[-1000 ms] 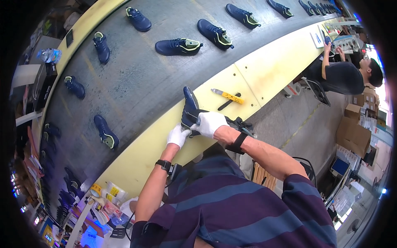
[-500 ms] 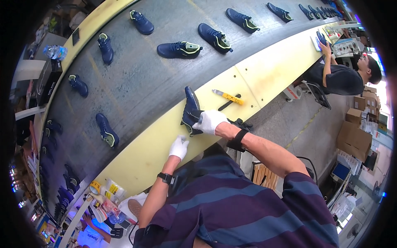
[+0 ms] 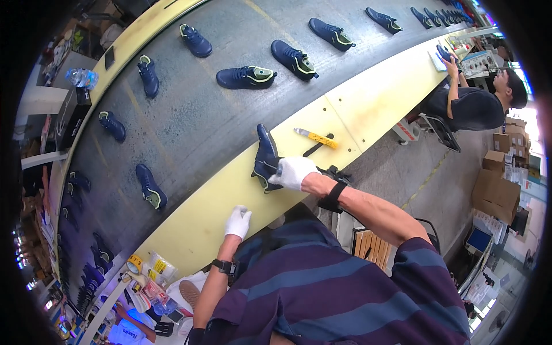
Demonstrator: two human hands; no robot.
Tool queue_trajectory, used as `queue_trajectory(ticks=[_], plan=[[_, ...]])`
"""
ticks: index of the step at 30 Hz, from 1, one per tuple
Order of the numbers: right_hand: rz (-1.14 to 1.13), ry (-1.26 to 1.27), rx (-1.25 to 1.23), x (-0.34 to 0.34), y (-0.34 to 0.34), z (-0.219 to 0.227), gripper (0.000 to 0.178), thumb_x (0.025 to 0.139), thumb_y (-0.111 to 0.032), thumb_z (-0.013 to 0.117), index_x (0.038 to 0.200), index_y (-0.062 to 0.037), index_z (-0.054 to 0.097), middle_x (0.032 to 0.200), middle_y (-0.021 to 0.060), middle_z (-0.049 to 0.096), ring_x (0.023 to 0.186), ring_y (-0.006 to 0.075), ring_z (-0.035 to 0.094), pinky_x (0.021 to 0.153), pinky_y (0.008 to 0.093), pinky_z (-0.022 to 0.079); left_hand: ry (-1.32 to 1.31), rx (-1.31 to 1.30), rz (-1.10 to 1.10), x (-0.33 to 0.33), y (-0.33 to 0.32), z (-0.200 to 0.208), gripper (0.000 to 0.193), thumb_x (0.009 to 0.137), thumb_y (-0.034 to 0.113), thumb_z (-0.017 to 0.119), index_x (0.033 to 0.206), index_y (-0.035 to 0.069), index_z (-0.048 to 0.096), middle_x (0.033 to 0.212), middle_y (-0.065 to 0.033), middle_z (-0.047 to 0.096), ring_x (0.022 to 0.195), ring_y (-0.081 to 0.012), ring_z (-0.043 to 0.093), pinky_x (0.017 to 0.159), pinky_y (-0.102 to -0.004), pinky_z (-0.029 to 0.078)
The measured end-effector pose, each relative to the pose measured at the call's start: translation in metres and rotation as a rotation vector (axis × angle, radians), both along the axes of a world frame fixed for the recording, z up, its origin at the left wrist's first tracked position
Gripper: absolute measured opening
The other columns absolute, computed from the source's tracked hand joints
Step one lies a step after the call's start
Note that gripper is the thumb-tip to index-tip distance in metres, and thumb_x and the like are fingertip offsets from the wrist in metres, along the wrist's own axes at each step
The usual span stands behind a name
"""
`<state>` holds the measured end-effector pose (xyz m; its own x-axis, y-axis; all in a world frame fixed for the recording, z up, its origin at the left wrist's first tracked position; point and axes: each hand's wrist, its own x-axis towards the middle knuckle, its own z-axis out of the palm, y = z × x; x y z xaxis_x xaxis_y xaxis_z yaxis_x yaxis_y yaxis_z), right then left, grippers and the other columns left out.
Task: The worker is assembling shoes on a conveyor belt, applying glue and attaching soles.
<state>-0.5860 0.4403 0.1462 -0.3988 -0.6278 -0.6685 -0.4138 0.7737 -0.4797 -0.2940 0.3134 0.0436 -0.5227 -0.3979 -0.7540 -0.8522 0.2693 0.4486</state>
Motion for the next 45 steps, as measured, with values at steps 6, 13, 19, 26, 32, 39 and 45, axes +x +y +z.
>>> queue_trajectory(ticks=[6,13,19,26,32,39,45], plan=[[0.017,-0.023,0.01,-0.005,-0.015,-0.014,0.048,0.088,-0.05,0.072,0.087,-0.0022,0.078,0.076,0.0213,0.071,0.072,0.0384,0.071,0.07,0.0449,0.056,0.026,0.025,-0.047,-0.032,0.011,0.009,0.039,0.099,0.034,0.067,0.125,0.006,0.062,0.111,-0.0234,0.073,0.107,-0.042,0.07,0.095,-0.0497,0.053],[0.038,-0.116,0.088,-0.011,0.0,-0.017,0.053,0.086,-0.051,0.072,0.086,0.0019,0.077,0.076,0.0233,0.071,0.07,0.038,0.07,0.07,0.0448,0.056,0.061,0.073,0.041,-0.013,0.003,-0.012,0.041,0.098,0.034,0.067,0.126,0.005,0.061,0.112,-0.0233,0.073,0.109,-0.0412,0.07,0.096,-0.0485,0.053],[0.021,-0.132,0.076,-0.013,-0.002,-0.007,0.052,0.086,-0.05,0.073,0.089,0.002,0.077,0.076,0.0231,0.071,0.069,0.0377,0.07,0.07,0.0443,0.056,0.018,0.075,0.068,0.006,-0.006,-0.018,0.04,0.099,0.033,0.067,0.126,0.004,0.062,0.113,-0.0235,0.073,0.109,-0.04,0.07,0.098,-0.0469,0.053],[0.02,-0.089,-0.052,-0.017,-0.016,-0.016,0.051,0.089,-0.049,0.07,0.087,0.0018,0.077,0.073,0.022,0.07,0.068,0.0376,0.071,0.069,0.0441,0.056,-0.01,0.104,0.11,0.003,-0.004,-0.019,0.041,0.098,0.033,0.068,0.125,0.003,0.063,0.113,-0.0232,0.074,0.109,-0.0387,0.071,0.098,-0.0458,0.053],[0.017,-0.14,-0.01,-0.019,-0.003,-0.023,0.052,0.088,-0.047,0.073,0.085,0.0042,0.076,0.069,0.0228,0.068,0.061,0.0351,0.067,0.065,0.0435,0.053,-0.024,0.128,0.147,0.002,-0.007,-0.03,0.04,0.097,0.033,0.069,0.124,0.003,0.064,0.111,-0.0225,0.075,0.107,-0.0387,0.071,0.096,-0.0456,0.054],[-0.001,-0.176,0.023,-0.021,0.001,-0.016,0.05,0.088,-0.048,0.073,0.086,0.0021,0.077,0.073,0.0205,0.071,0.067,0.0347,0.07,0.068,0.0422,0.055,0.013,0.092,0.129,0.012,-0.008,-0.035,0.039,0.098,0.033,0.068,0.123,0.003,0.064,0.111,-0.0226,0.074,0.106,-0.0387,0.071,0.096,-0.0456,0.054],[0.017,-0.154,-0.043,-0.023,-0.012,-0.019,0.047,0.088,-0.048,0.072,0.087,-0.0009,0.078,0.077,0.0199,0.073,0.072,0.037,0.072,0.07,0.0436,0.056,-0.038,0.121,0.162,0.019,0.003,-0.039,0.039,0.097,0.032,0.068,0.122,0.002,0.064,0.111,-0.0226,0.074,0.106,-0.0374,0.071,0.096,-0.0448,0.054]])
